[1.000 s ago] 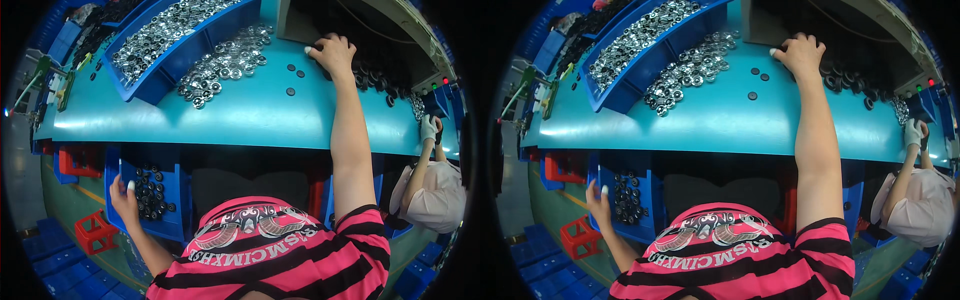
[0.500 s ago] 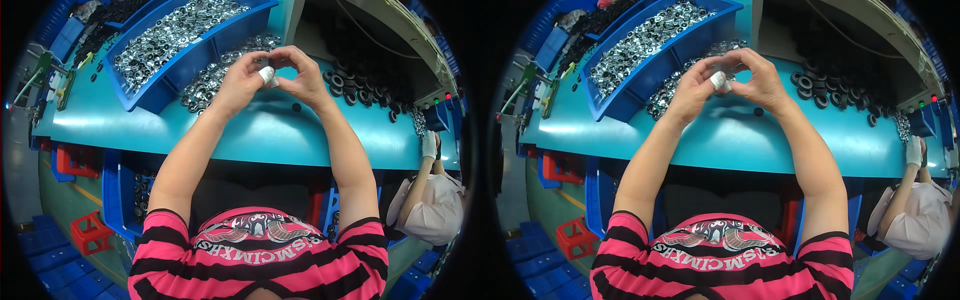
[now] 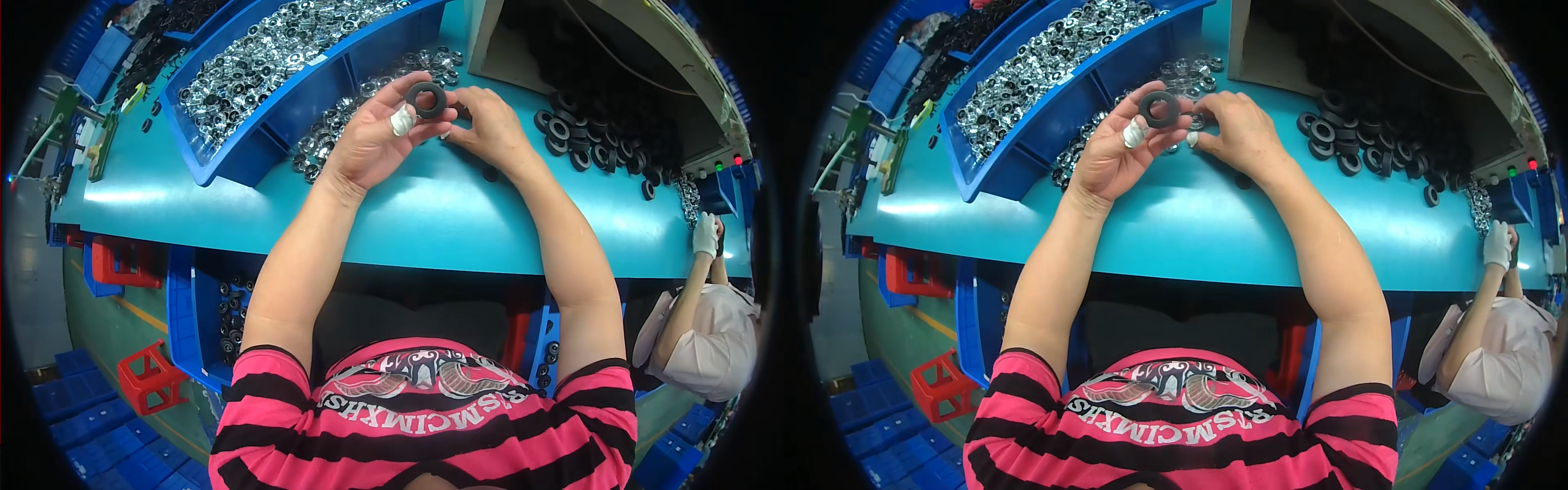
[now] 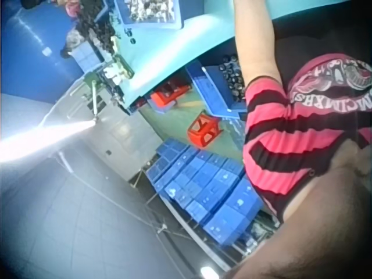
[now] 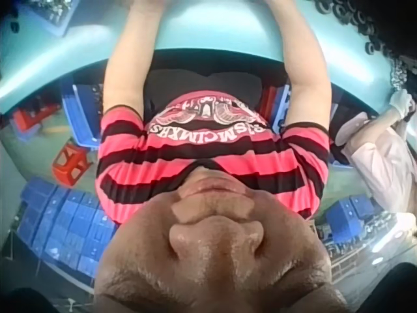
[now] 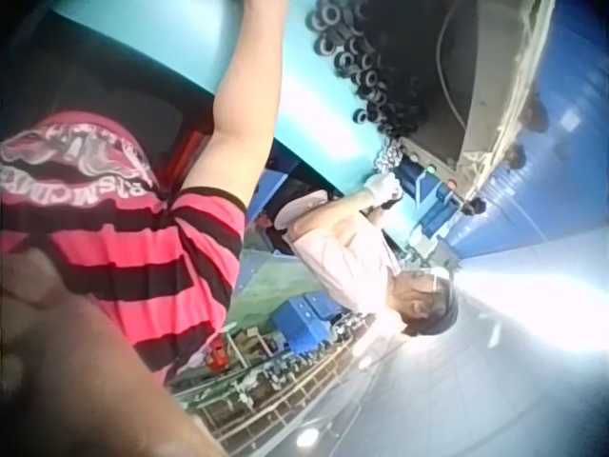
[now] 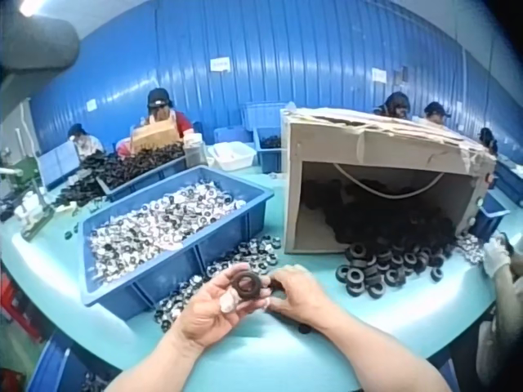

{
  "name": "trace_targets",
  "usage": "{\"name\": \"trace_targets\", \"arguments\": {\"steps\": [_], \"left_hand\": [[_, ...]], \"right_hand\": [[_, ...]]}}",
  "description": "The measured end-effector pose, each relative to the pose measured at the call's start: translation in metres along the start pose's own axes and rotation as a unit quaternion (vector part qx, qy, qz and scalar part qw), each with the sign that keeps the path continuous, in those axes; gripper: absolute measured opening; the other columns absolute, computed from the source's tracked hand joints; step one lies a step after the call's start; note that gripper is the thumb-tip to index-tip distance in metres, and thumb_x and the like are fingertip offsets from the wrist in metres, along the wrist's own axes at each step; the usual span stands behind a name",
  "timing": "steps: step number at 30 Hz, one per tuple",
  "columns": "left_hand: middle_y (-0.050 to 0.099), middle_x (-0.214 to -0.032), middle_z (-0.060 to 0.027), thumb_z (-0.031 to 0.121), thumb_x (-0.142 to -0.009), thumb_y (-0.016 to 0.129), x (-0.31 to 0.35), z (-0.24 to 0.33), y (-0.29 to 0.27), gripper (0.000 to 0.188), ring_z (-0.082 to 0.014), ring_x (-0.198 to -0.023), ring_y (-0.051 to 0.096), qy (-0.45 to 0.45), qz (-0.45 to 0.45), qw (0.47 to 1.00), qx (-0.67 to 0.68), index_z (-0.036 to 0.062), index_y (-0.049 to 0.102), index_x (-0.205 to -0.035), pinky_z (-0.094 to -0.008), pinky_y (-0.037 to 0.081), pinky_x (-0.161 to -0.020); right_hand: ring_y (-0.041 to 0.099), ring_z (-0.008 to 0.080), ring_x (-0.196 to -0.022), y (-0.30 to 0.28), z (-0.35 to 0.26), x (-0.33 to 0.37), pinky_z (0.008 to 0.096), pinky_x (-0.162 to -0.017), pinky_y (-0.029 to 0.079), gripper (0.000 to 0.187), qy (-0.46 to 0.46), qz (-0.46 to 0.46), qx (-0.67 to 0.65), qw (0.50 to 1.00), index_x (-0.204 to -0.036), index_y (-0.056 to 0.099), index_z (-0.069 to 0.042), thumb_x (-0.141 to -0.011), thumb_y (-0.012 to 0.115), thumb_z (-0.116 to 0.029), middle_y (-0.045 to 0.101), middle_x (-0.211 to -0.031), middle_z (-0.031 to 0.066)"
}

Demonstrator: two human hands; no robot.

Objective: Assembling metal rings and plastic components into toy parts at a factory workbench.

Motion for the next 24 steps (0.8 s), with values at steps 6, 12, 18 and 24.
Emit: {"name": "trace_targets", "arguments": {"steps": [6,12,18,24], "left_hand": [[0.064,-0.126,-0.0189,0.014,-0.091,0.073,0.000,0.001,0.004,0.054,-0.0313,-0.118,0.064,-0.004,0.024,1.000,-0.016,0.0069,0.052,-0.140,-0.0412,0.050,-0.106],[0.064,-0.124,-0.0236,0.011,-0.094,0.066,0.002,0.001,-0.003,0.045,-0.0328,-0.117,0.065,0.031,0.067,0.995,-0.065,0.0019,0.051,-0.136,-0.0401,0.054,-0.102],[0.067,-0.112,-0.0222,0.017,-0.098,0.061,0.004,0.002,-0.007,0.032,-0.0322,-0.106,0.069,0.032,0.147,0.981,-0.123,-0.0005,0.055,-0.123,-0.0397,0.058,-0.092],[0.068,-0.110,-0.0238,0.031,-0.104,0.051,0.005,0.003,-0.010,0.037,-0.0317,-0.097,0.070,0.019,0.203,0.978,-0.040,-0.0032,0.061,-0.115,-0.0403,0.059,-0.088]], "right_hand": [[0.063,0.0299,-0.101,-0.003,-0.002,-0.002,0.0431,-0.088,0.051,0.033,0.019,-0.027,-0.002,0.999,-0.108,0.070,-0.007,-0.078,0.075,-0.018,0.068,-0.098,0.0100],[0.067,0.0250,-0.088,-0.013,0.003,-0.001,0.0372,-0.082,0.055,0.039,0.056,-0.012,-0.075,0.996,-0.111,0.070,-0.003,-0.075,0.075,-0.019,0.067,-0.093,0.0112],[0.066,0.0148,-0.088,-0.016,-0.004,0.003,0.0296,-0.082,0.054,0.037,0.079,0.005,-0.275,0.958,-0.109,0.071,-0.003,-0.076,0.076,-0.017,0.068,-0.096,0.0066],[0.064,0.0105,-0.088,-0.022,-0.027,0.004,0.0294,-0.082,0.054,0.038,0.071,-0.035,-0.330,0.941,-0.111,0.071,-0.003,-0.077,0.080,-0.019,0.067,-0.100,0.0031]]}}
Point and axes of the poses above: each hand's wrist, its own x-axis away from the middle knuckle, its own y-axis out of the palm, z = x × y, the point moved 2 cm from there along -x, towards the middle knuckle
